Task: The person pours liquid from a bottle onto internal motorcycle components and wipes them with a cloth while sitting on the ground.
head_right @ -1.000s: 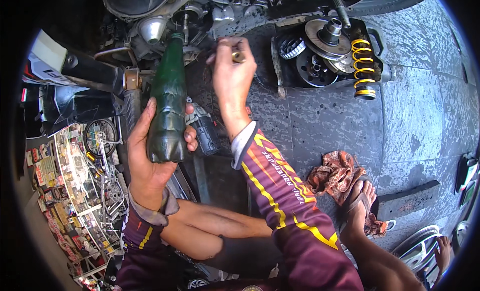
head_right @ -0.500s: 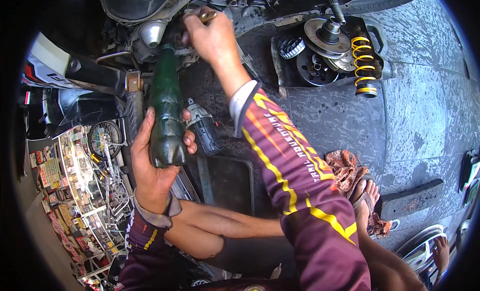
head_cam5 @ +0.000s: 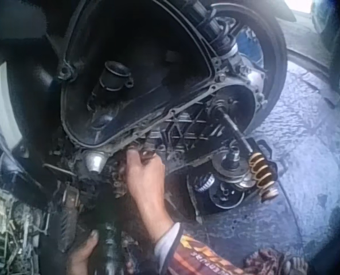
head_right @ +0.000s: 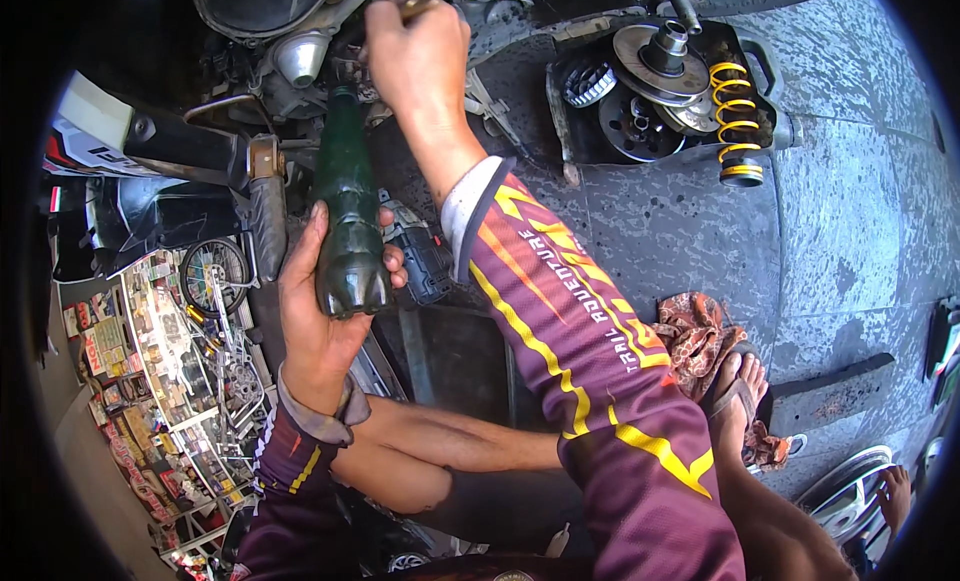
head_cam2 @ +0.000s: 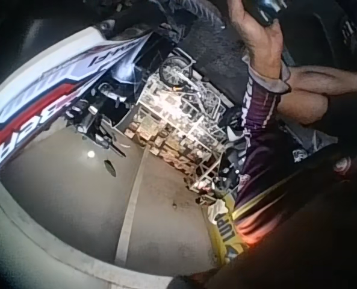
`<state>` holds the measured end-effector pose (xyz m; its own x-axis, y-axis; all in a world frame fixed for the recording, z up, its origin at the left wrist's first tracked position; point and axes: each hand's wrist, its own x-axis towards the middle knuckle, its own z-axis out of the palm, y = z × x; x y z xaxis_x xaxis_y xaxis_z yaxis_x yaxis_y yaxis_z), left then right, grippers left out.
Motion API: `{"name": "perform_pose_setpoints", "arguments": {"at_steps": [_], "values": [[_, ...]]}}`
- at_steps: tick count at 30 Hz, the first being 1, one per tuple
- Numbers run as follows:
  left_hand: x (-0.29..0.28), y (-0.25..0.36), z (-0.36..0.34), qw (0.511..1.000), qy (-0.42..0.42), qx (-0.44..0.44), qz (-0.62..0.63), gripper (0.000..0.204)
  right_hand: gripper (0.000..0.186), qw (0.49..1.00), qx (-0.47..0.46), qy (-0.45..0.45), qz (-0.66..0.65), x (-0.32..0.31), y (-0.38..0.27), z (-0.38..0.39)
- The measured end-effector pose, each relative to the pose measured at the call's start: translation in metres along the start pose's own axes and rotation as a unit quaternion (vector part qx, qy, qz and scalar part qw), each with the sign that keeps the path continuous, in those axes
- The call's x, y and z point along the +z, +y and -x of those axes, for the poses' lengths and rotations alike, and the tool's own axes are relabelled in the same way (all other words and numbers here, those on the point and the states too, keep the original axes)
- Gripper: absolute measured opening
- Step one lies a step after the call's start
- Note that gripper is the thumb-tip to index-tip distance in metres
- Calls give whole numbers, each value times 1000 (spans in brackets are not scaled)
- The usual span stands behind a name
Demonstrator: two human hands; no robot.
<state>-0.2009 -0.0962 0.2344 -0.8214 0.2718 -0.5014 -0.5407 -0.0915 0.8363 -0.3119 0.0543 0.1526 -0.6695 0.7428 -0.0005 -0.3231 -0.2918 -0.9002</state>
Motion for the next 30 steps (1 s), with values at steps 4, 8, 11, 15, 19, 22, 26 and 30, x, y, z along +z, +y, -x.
{"name": "perform_pose_setpoints", "arguments": {"at_steps": [4,8,11,15,19,22,26,30], "values": [[4,-5,8,1000,-19,11,4,43,29,997,48,24,-54,-5,11,-1],[0,-15,25,999,-16,43,2,43,40,991,121,13,-58,-9,13,9],[5,-16,33,998,-21,54,-3,45,26,993,52,43,-94,-10,10,9],[16,-11,41,998,-21,50,-16,48,24,993,51,-16,-107,-11,12,13],[20,-13,44,999,-34,38,-3,49,25,988,64,-69,-119,-3,21,15],[22,-12,43,999,-35,27,10,50,25,995,47,-84,-16,-11,19,14],[20,-11,42,999,-28,8,28,49,23,999,-12,-37,-25,-5,-6,9],[22,-11,39,998,-48,9,35,49,22,999,-15,-52,0,-6,2,9]]}}
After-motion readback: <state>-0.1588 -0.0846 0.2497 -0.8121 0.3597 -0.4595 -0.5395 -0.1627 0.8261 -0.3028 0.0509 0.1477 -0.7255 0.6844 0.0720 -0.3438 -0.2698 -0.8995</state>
